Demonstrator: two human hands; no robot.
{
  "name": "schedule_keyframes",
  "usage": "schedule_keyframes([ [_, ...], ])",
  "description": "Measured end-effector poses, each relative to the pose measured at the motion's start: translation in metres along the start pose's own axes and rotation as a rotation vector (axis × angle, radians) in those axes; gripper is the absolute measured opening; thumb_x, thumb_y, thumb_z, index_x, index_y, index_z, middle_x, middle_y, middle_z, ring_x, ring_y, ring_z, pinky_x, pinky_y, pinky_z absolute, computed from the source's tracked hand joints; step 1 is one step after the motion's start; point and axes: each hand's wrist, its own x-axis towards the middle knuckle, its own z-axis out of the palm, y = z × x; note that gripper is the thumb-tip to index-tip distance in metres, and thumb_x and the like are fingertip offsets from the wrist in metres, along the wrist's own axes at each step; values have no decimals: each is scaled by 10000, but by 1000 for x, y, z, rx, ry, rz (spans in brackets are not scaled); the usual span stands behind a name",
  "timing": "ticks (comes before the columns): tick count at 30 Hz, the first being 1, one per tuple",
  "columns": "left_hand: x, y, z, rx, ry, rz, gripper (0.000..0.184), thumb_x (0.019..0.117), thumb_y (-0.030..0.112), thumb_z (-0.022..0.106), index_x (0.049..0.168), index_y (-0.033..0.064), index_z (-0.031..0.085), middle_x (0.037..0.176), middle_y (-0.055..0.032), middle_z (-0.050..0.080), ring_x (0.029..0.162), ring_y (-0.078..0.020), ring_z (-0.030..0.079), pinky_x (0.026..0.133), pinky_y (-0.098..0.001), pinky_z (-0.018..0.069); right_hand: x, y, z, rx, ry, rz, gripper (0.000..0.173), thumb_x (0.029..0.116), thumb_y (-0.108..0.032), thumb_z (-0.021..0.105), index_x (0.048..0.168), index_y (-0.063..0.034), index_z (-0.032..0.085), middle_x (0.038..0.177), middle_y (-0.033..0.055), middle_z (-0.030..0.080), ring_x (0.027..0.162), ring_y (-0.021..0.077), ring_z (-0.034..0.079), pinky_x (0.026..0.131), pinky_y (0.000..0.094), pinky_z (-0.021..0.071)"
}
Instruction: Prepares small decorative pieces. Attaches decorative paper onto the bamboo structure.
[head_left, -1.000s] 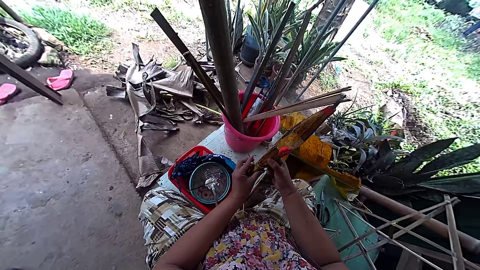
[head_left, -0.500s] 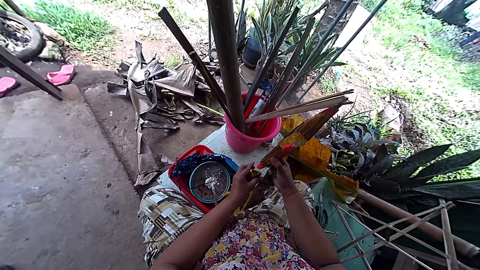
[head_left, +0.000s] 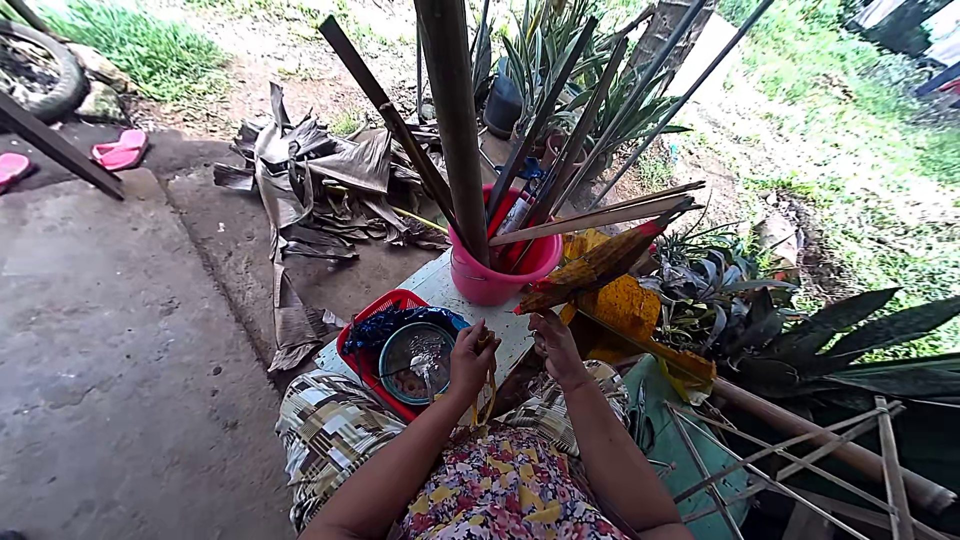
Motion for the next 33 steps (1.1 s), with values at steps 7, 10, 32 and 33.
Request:
schedule_keyframes([
  [7,13,14,-7,-49,-56,-120,448,990,227,666,1393,39,606,1282,-174,600,1058,-178,645,912,-328,548,-13,-2,-8,-315,-155,105,359,957,-215,716,1246,-17,637,917,31,665,679,30,538,588,195,417],
  [10,17,27,-2,-102,-166,-144,462,986,217,670,1408,46,594,1353,-197,554,1118,-211,625,945,-354,541,-22,-2,2,-392,-230,78,377,924,-236,749,1209,-1,674,1014,85,689,880,109,648,810,286,546],
  [32,40,32,-2,-19,-77,-241,270,933,238,765,1073,21,686,908,-65,730,769,-115,696,766,-323,585,-1,18,15,-197,98,108,182,1024,-174,619,985,-11,689,835,29,658,630,57,503,554,217,378],
  [33,42,33,-2,-8,-90,-237,261,939,245,758,1071,28,699,914,-61,737,768,-114,697,765,-325,583,1,19,15,-177,106,138,183,1028,-178,613,1012,-10,685,849,30,646,576,47,448,504,209,336],
])
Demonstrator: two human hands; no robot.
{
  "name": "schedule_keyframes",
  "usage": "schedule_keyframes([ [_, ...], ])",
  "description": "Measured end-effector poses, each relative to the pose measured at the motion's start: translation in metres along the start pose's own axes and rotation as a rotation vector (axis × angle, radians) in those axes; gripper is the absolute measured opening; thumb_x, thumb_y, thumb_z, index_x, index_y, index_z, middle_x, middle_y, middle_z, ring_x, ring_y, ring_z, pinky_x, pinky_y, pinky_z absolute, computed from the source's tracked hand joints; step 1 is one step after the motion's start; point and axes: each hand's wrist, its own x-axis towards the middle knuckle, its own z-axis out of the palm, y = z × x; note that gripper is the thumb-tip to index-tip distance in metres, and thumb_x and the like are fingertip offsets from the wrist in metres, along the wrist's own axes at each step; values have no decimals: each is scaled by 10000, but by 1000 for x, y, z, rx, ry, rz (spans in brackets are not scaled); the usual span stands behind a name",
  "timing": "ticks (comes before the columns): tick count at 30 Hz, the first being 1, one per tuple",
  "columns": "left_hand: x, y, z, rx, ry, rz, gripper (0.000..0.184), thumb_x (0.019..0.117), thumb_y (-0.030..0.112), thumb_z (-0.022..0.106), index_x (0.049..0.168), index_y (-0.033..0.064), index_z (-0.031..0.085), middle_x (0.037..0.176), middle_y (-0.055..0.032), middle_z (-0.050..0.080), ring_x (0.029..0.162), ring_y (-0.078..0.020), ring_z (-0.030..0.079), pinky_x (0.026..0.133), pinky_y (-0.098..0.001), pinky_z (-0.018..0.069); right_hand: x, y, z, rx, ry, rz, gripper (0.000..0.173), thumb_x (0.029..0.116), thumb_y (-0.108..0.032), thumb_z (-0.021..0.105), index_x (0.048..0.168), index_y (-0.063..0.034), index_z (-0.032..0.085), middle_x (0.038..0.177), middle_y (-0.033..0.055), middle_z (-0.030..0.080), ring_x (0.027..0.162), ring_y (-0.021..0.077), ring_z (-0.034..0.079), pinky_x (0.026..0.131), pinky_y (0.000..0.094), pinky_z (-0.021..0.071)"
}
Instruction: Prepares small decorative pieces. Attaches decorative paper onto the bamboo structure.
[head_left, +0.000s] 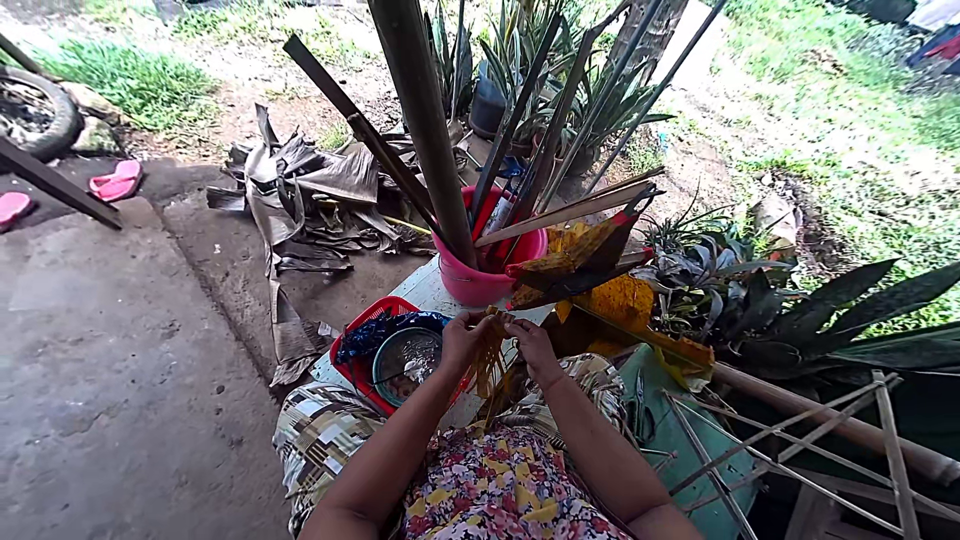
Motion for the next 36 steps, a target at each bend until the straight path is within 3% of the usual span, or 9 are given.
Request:
schedule_keyframes([
  [7,5,-7,-4,38,-223,22,493,861,154,828,1291,24,625,1109,-108,723,920,-143,722,864,-334,600,9,10,1,71,19,124,213,1055,-204,572,1106,-15,657,870,44,639,524,44,392,464,207,299],
  [10,5,-17,-6,51,-225,12,475,860,144,823,1270,21,616,1095,-101,727,897,-142,730,851,-332,609,11,15,6,55,4,123,211,1053,-205,578,1096,-15,658,858,40,630,533,43,409,467,204,312],
  [12,4,-18,-6,80,-167,-12,422,865,165,820,1215,19,636,1048,-94,731,864,-138,726,836,-338,606,9,15,13,1,25,87,232,1025,-193,628,1176,-18,639,947,78,669,663,76,516,569,236,392],
  [14,5,-17,-7,81,-102,-46,405,865,169,821,1197,15,649,1032,-101,732,883,-152,719,854,-358,595,7,17,17,-94,59,-6,367,994,-175,673,1308,-19,565,1079,143,671,894,174,624,803,345,507],
  [16,8,-18,-8,48,-46,-77,410,863,171,823,1195,7,647,1012,-114,731,874,-170,719,845,-378,596,3,20,19,-271,74,-129,351,995,-207,662,1285,-22,592,1144,155,650,1017,235,636,895,417,523],
  [19,9,-17,-5,-108,1,-125,397,869,144,816,1183,-18,635,976,-137,720,838,-188,711,805,-383,599,-4,22,23,-422,26,-228,288,1001,-258,632,1198,-62,711,1201,131,675,1140,231,629,991,427,504],
  [24,3,-7,2,-328,-11,-197,367,906,121,779,1209,-24,631,1013,-144,700,844,-187,695,775,-355,594,-4,25,26,-400,20,-221,407,933,-309,744,1251,-61,686,1151,118,691,1077,219,648,955,430,519],
  [28,-3,-7,1,-436,-70,-187,400,914,54,748,1269,-48,595,1073,-158,700,922,-199,703,847,-368,595,-6,20,26,-215,68,-208,234,953,-183,722,1114,-13,714,1036,101,719,977,154,678,894,353,550],
  [36,-7,-12,-15,-497,-65,-157,185,997,85,645,1136,-37,651,956,-108,719,841,-157,704,802,-344,598,-18,7,32,40,98,-143,167,972,-141,706,983,25,723,917,84,714,860,96,649,831,269,530],
])
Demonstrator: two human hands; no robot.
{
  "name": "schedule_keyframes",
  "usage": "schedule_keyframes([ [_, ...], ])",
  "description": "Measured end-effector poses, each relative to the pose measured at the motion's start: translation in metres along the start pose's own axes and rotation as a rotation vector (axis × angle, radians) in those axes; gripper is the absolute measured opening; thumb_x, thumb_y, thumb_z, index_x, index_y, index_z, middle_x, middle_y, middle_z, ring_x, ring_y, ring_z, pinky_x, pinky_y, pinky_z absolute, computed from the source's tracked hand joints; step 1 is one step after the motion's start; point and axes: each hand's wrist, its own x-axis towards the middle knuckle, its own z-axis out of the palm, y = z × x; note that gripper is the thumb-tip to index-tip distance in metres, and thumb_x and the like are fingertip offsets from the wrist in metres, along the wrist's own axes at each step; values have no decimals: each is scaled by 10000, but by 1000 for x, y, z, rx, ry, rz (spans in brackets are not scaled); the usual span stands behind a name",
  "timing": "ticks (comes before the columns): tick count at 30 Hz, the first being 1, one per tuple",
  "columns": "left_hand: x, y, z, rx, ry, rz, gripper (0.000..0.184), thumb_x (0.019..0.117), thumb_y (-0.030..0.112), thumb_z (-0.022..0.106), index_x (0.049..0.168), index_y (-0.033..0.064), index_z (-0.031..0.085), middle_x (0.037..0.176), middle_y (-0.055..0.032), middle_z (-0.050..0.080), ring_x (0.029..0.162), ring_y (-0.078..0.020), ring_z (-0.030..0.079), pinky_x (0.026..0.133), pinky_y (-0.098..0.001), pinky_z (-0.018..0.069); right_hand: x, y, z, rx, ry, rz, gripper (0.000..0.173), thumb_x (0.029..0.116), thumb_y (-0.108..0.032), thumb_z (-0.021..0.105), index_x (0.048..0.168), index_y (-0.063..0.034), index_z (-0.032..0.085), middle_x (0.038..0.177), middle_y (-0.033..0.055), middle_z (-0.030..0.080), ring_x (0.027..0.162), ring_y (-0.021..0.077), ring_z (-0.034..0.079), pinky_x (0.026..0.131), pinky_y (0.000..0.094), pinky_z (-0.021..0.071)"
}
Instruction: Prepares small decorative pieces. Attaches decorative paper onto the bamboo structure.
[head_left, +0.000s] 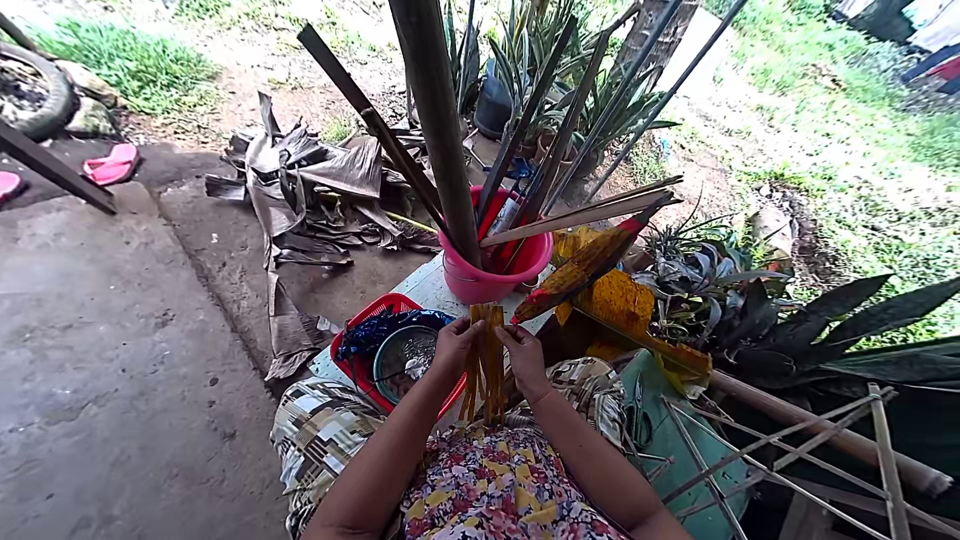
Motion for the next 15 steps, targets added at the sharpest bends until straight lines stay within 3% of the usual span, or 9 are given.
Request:
schedule_keyframes([
  [5,-4,0,-1,100,-51,79,172,1049,98,554,1113,-28,652,890,-66,714,786,-106,688,776,-300,584,-6,-2,6,6,-23,-31,166,963,-133,714,1001,29,724,916,91,721,843,98,664,813,259,547],
  [11,4,-12,1,222,10,180,294,1086,155,455,1310,-14,542,1004,-112,684,876,-142,686,824,-336,579,-19,5,-3,-62,-27,-61,172,938,-137,744,1027,10,738,1003,95,729,927,125,680,836,285,562],
  [15,7,-10,4,363,78,227,449,1014,248,602,1381,2,525,1161,-154,693,1052,-193,689,957,-395,558,-26,4,-3,-39,-8,-110,130,933,-106,740,1006,1,734,932,67,730,872,110,679,818,263,565],
])
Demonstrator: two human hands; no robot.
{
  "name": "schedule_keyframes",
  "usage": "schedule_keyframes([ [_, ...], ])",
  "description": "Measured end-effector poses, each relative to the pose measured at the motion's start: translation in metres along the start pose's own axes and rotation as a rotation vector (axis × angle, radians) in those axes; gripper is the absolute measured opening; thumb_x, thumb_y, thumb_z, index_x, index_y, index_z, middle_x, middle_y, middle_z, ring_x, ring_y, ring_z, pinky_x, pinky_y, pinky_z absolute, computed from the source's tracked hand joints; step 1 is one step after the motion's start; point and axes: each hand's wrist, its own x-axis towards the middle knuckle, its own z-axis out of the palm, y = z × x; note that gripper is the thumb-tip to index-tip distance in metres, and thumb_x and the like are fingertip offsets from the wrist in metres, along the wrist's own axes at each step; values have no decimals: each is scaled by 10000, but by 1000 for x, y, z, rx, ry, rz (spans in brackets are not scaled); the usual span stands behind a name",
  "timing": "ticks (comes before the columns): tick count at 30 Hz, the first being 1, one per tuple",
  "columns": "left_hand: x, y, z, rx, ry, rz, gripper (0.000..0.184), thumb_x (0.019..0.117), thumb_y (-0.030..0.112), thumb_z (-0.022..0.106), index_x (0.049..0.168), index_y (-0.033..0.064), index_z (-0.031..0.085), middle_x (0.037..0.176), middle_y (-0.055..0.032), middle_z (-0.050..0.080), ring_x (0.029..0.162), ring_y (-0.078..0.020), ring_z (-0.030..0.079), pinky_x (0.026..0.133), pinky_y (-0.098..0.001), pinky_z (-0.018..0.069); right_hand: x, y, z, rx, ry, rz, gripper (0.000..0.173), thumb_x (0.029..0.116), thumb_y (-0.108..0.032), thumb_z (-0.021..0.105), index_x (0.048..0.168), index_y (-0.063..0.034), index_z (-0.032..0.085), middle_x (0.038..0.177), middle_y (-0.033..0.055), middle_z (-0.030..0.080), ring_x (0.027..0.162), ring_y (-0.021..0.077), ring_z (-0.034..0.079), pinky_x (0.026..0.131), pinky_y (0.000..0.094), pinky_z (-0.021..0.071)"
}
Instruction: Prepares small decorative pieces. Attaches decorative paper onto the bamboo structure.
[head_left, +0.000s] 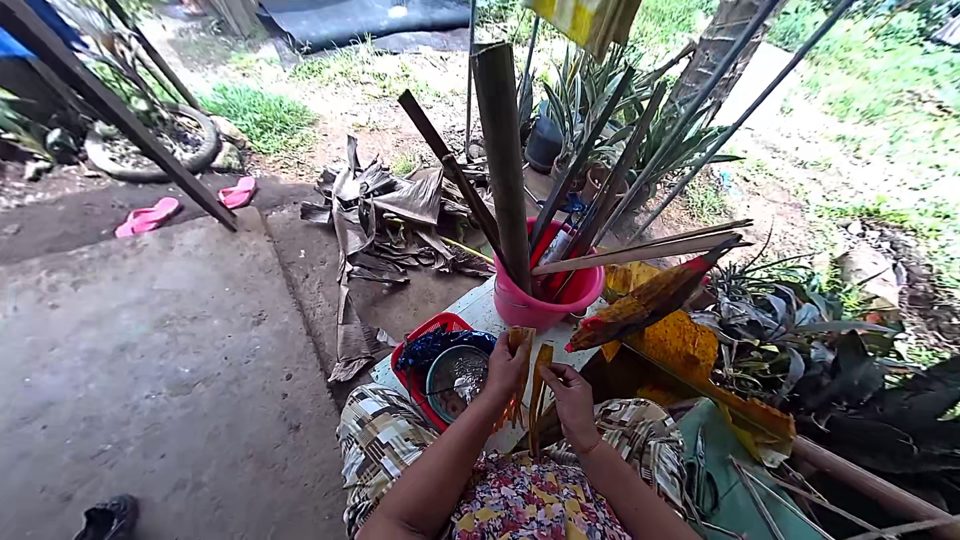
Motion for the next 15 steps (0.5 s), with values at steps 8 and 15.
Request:
schedule_keyframes([
  [8,8,51,-9,463,-78,96,417,1035,284,567,1361,26,539,1089,-180,704,1013,-298,698,930,-502,546,-14,-19,-1,85,31,39,154,1007,-134,645,1028,9,698,910,48,698,841,60,642,805,223,529],
  [15,51,65,-4,662,-447,-109,407,1030,173,575,1388,1,485,1118,-277,658,1017,-420,667,900,-607,521,-18,2,-13,172,54,353,217,1022,-179,634,1151,-5,657,1029,63,678,831,80,592,708,247,472],
])
